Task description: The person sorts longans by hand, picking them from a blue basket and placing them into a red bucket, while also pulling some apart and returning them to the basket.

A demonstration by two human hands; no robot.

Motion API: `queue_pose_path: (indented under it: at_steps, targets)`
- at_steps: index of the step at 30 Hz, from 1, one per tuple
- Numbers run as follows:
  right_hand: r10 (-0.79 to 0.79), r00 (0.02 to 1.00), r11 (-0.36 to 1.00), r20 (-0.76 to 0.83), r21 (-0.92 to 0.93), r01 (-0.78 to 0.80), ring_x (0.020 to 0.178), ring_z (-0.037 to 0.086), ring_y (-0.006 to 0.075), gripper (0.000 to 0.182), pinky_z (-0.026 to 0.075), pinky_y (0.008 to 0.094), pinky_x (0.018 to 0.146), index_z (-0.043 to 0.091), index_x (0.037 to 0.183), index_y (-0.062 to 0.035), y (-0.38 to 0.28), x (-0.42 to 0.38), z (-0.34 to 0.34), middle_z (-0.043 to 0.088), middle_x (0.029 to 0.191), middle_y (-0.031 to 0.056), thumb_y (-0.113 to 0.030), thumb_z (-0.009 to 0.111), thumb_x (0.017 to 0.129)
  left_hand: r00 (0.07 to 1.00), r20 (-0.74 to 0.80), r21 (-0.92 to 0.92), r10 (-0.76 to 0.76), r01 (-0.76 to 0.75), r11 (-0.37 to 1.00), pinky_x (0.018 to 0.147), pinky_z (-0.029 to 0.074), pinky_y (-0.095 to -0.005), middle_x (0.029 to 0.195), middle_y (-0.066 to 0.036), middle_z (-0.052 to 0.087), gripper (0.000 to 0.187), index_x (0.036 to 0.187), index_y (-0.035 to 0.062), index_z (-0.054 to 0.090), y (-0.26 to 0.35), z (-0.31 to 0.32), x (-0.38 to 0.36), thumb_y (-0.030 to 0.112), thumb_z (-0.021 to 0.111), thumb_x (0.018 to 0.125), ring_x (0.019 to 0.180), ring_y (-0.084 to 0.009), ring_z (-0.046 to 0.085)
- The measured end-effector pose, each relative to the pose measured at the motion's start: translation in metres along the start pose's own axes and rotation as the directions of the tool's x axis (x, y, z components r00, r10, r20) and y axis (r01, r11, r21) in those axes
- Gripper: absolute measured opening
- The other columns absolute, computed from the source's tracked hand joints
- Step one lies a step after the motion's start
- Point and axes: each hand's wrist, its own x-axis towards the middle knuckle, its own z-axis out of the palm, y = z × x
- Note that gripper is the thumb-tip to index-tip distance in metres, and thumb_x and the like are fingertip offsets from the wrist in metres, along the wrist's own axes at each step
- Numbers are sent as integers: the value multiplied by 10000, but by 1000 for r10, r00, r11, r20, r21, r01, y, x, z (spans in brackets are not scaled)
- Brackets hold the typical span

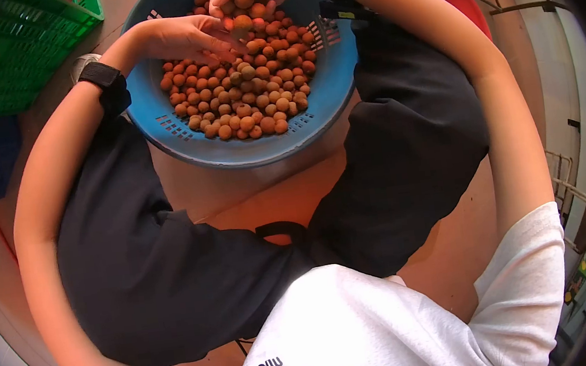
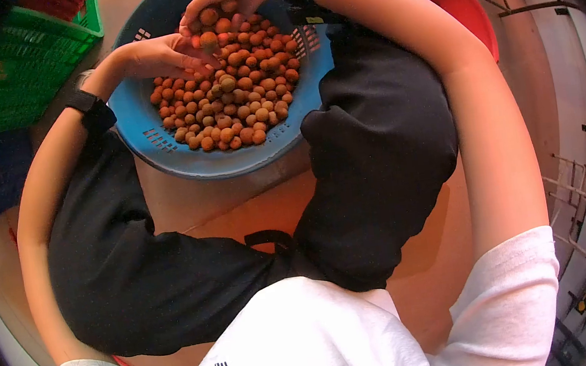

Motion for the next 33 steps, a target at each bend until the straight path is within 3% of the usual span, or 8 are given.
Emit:
queue_pose_path:
  at_steps: [3,9,12,21,28,30,31,33]
  targets:
    - [11,981,998,-193,-54,-22,701,549,77,279,445,173,573,548,1075,-99,-4,-4,12,597,888,24,-268,464,871,997,37,-112,71,-66,991,783,450,-216,982,-26,557,312,996,38,557,-15,-5,11,297,583,824,875,-81,517]
    - [-34,949,997,-312,-81,9,675,548,72,261,443,176,577,559,1055,-102,-3,-1,22,599,860,12,-260,456,873,992,-117,164,53,-33,986,658,443,-171,867,9,583,270,948,68,572,-8,-2,-2,319,521,862,739,-41,524]
    - [9,990,997,-141,-70,-19,681,548,68,250,441,175,577,563,1045,-105,1,3,5,600,854,4,-251,449,877,987,-135,173,85,-61,983,639,426,-163,870,8,588,270,940,77,562,-12,-4,-3,331,506,869,756,-38,527]
    - [76,976,996,-206,-32,-85,649,551,55,225,441,169,560,568,1009,-97,-1,6,11,607,809,-2,-234,443,882,948,-230,253,218,-158,954,647,430,-209,886,0,598,256,955,88,543,-15,2,4,322,480,873,778,-75,548]
    - [46,992,999,-118,-17,-48,650,550,70,228,442,181,540,553,1023,-103,-1,6,8,601,819,-9,-239,420,896,963,-222,616,150,19,788,632,463,-272,804,-65,610,283,915,27,568,-6,2,-1,222,363,912,718,-157,579]
    - [-5,968,997,-252,-70,-13,640,549,78,224,443,187,530,551,1019,-111,-2,3,20,598,821,-7,-247,419,899,935,-335,733,117,181,655,628,474,-300,780,-96,607,292,902,4,572,-1,-8,-14,187,345,909,683,-185,585]
    - [20,981,998,-192,-54,-31,652,547,80,223,443,190,535,551,1020,-115,-2,4,17,596,828,-7,-249,422,898,951,-187,935,248,94,342,620,478,-323,734,-131,598,308,862,-7,579,-7,-37,-18,211,363,894,648,-206,587]
    - [60,997,998,-57,-33,-62,676,544,84,220,443,196,545,552,1022,-124,-2,8,9,592,842,-9,-254,428,896,822,-535,761,195,369,534,621,471,-342,706,-138,591,307,832,-3,576,3,-62,-55,229,379,876,644,-215,585]
